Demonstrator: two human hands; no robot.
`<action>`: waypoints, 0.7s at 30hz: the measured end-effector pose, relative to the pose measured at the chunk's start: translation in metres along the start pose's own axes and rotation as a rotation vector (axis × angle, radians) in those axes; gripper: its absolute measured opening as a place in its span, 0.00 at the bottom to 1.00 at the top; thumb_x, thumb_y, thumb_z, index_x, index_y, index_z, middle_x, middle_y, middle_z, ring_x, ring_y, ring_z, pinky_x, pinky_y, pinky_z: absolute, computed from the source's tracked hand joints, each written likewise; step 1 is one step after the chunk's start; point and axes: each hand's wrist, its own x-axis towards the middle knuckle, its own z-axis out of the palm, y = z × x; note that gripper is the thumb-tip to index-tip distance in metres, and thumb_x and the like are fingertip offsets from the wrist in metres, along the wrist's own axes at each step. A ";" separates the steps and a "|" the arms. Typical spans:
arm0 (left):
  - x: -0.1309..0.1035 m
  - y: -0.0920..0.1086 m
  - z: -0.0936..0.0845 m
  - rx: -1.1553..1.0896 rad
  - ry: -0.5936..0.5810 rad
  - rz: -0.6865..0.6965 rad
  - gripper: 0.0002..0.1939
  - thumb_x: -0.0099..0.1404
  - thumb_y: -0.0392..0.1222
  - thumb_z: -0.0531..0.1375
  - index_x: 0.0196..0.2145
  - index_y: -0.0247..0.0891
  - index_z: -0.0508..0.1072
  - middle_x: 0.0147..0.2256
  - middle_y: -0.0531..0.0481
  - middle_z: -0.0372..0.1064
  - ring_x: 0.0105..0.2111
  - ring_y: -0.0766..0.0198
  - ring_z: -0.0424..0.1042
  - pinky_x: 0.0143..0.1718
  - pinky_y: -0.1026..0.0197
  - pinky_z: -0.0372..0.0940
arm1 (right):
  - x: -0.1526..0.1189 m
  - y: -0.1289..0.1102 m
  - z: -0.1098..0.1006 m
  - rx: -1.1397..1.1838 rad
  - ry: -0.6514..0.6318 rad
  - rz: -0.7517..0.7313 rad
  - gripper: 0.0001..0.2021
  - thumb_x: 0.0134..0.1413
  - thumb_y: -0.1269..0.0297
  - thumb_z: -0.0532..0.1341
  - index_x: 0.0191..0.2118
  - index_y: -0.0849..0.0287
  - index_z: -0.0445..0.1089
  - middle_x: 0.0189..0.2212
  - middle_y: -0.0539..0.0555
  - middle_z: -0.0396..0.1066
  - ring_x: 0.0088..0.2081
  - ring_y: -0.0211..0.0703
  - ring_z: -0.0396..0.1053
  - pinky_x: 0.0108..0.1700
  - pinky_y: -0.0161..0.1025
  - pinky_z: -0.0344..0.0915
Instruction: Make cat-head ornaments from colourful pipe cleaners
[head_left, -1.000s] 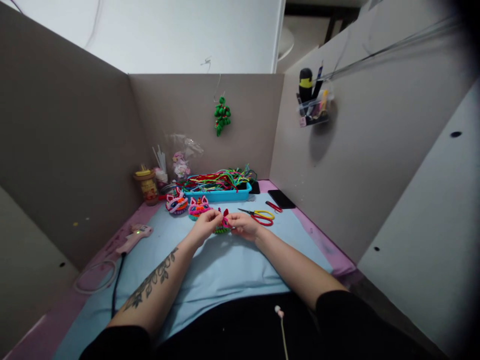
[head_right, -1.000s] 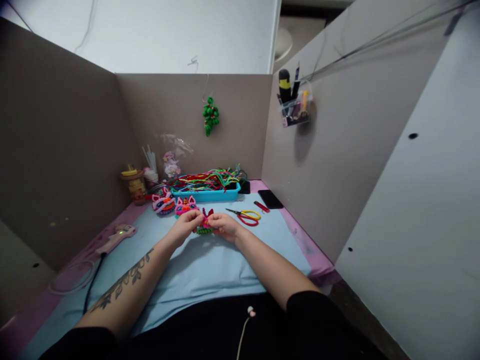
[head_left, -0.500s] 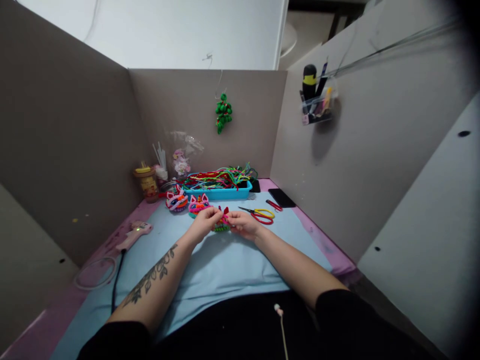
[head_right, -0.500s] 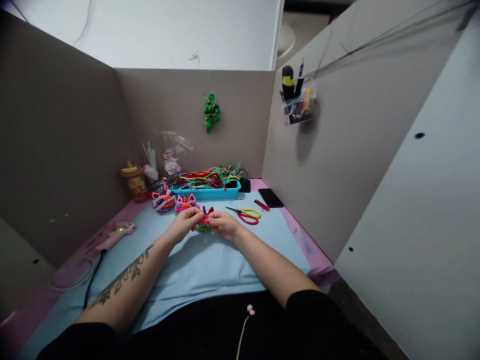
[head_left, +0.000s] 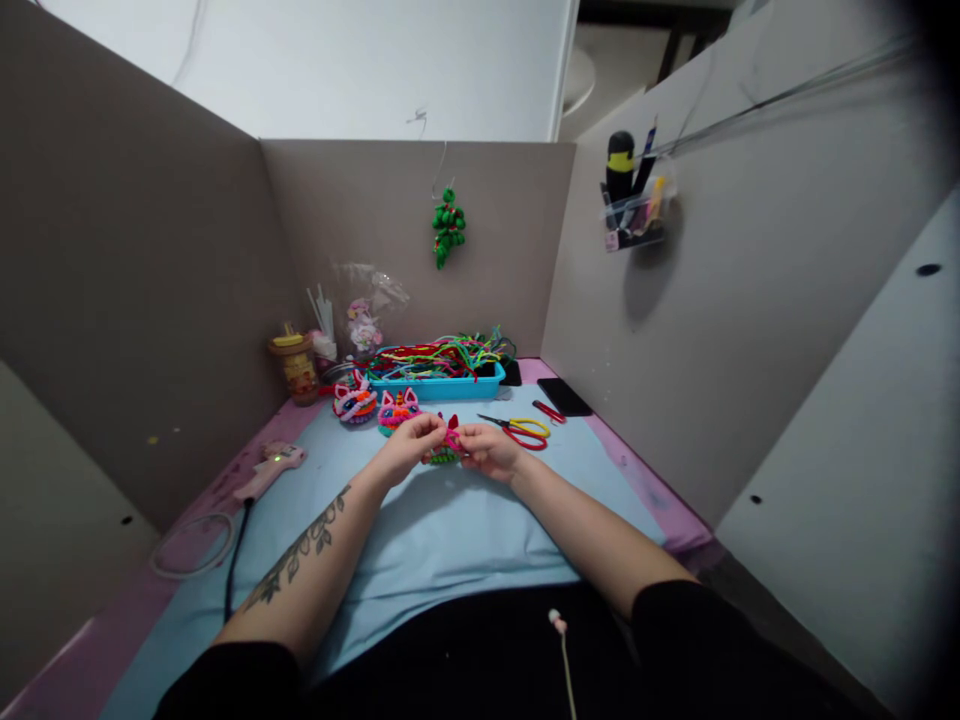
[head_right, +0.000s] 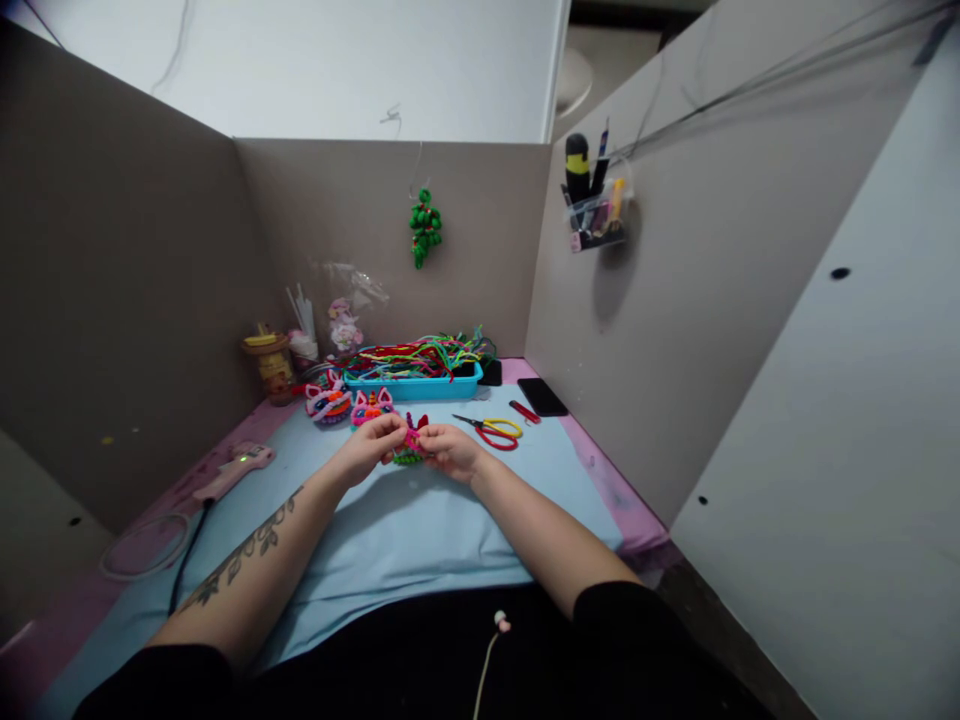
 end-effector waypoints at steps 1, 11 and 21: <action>0.000 0.000 0.000 0.003 -0.016 0.001 0.19 0.53 0.55 0.62 0.27 0.35 0.64 0.19 0.57 0.58 0.16 0.75 0.54 0.16 0.70 0.49 | 0.000 0.000 0.000 -0.001 -0.005 0.000 0.15 0.32 0.63 0.71 0.26 0.64 0.67 0.21 0.48 0.60 0.23 0.31 0.55 0.22 0.31 0.46; -0.001 0.004 0.000 0.131 0.013 0.021 0.16 0.54 0.51 0.59 0.20 0.35 0.62 0.16 0.58 0.54 0.17 0.74 0.51 0.18 0.68 0.46 | -0.002 -0.002 0.004 -0.070 0.024 0.005 0.16 0.29 0.63 0.71 0.24 0.64 0.66 0.19 0.47 0.59 0.21 0.29 0.53 0.22 0.30 0.43; 0.000 0.001 -0.002 0.386 0.095 0.156 0.12 0.54 0.45 0.55 0.18 0.36 0.62 0.17 0.57 0.53 0.20 0.71 0.52 0.22 0.67 0.48 | 0.001 0.001 0.002 -0.101 0.036 -0.001 0.14 0.31 0.63 0.70 0.23 0.64 0.66 0.19 0.46 0.59 0.21 0.29 0.53 0.22 0.31 0.43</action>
